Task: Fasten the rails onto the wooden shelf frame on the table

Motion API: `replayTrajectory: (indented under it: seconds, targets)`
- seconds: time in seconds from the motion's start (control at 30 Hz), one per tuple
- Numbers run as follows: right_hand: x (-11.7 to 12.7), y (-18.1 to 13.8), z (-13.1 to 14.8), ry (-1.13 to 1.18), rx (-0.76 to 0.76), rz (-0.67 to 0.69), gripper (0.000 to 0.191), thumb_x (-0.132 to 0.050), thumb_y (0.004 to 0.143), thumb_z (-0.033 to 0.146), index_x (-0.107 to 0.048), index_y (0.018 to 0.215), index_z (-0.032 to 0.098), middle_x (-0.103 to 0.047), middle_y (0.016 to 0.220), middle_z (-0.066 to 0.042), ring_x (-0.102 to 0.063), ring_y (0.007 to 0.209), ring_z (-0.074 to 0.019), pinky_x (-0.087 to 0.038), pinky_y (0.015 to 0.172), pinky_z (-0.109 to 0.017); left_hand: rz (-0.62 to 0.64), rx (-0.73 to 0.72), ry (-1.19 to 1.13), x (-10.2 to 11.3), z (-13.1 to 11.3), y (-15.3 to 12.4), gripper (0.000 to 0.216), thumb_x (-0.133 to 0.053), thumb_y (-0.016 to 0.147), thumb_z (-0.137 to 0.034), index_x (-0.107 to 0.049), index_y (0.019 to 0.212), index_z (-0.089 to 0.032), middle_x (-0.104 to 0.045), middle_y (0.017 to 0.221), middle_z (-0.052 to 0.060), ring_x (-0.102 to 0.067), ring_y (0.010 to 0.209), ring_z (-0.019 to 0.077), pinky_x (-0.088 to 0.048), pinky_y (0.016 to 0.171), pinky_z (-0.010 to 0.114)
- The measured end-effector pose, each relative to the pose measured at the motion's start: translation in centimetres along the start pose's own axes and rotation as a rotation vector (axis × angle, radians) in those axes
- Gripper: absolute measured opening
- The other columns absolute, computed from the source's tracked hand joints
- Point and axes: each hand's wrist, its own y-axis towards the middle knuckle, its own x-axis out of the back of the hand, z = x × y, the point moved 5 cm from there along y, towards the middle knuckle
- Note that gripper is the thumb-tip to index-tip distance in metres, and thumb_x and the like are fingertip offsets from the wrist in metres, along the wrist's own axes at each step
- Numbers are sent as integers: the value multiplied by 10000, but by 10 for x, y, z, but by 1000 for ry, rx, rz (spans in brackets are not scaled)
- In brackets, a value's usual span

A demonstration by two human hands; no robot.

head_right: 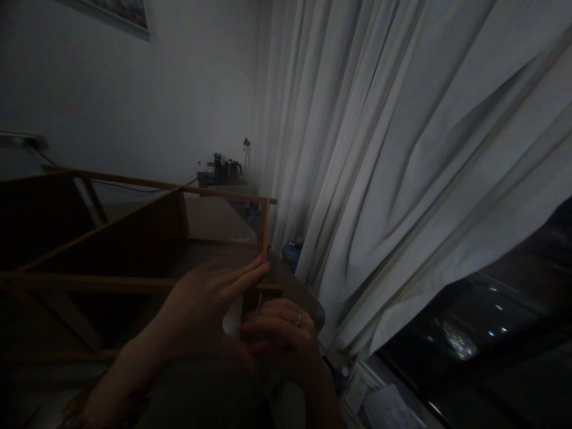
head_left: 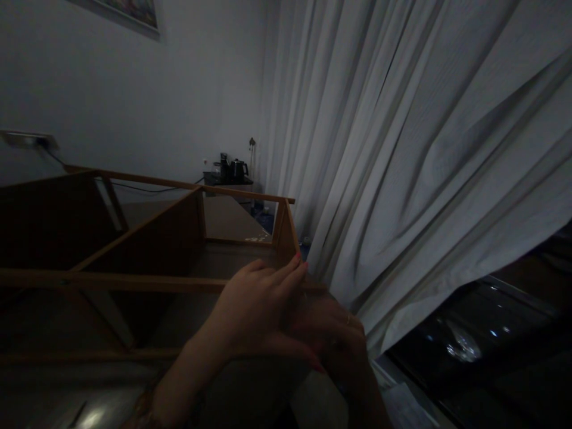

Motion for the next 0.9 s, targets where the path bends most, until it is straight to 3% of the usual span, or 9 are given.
replayTrajectory:
  seconds: [0.1,0.2,0.43,0.53,0.63,0.73,0.8,0.9]
  targets:
    - [3,-2,-1,-67,53,137,274,-541,983,377,-655,1199,252,-763,1088,-22,-642,1086,-173,-561,905,-316,2,-2,11,1,0,0,976,-505,716,-865,-522,1353,-127,-551,1434,189,-720,1000,311,-506,847,428]
    - [8,1,-2,-127,65,206,258,-572,973,322,-631,1215,252,-758,1108,-6,-630,1076,-151,-551,891,-287,-5,-13,13,1,0,-1,969,-493,723,-864,-521,1352,-126,-534,1451,183,-711,1036,323,-510,842,433]
    - [17,21,19,-389,184,34,183,-561,980,350,-688,907,241,-705,727,32,-559,709,-133,-454,659,-288,15,-8,-3,1,0,0,935,-489,757,-831,-513,1358,-116,-523,1459,189,-718,1014,328,-516,815,449]
    - [15,24,20,-322,147,-16,155,-602,951,278,-659,814,233,-657,685,32,-540,670,-128,-443,636,-280,13,-2,-17,2,0,0,928,-507,743,-829,-517,1355,-132,-533,1451,183,-721,1002,323,-516,812,439]
    - [11,20,10,-112,13,-10,158,-609,947,388,-669,1032,269,-653,728,32,-595,697,-131,-479,640,-263,4,11,-34,2,1,0,917,-521,733,-831,-530,1342,-146,-557,1432,179,-727,986,320,-517,799,427]
    - [11,15,3,-38,-43,-58,429,-572,945,487,-532,1342,330,-652,741,39,-623,694,-149,-504,664,-287,-12,25,-47,2,1,0,947,-542,705,-847,-526,1348,-153,-571,1420,180,-724,989,329,-520,795,427]
    - [11,13,4,-45,-11,-40,379,-542,974,438,-535,1341,342,-653,758,37,-631,719,-150,-510,690,-297,-12,23,-45,0,2,0,958,-550,699,-848,-521,1356,-152,-565,1426,182,-722,990,331,-521,802,431]
    - [13,14,9,-115,66,-22,187,-540,990,336,-652,1132,290,-639,746,41,-601,708,-127,-490,675,-278,-2,8,-30,-1,0,0,952,-550,706,-841,-522,1355,-144,-557,1432,183,-723,989,325,-524,795,429]
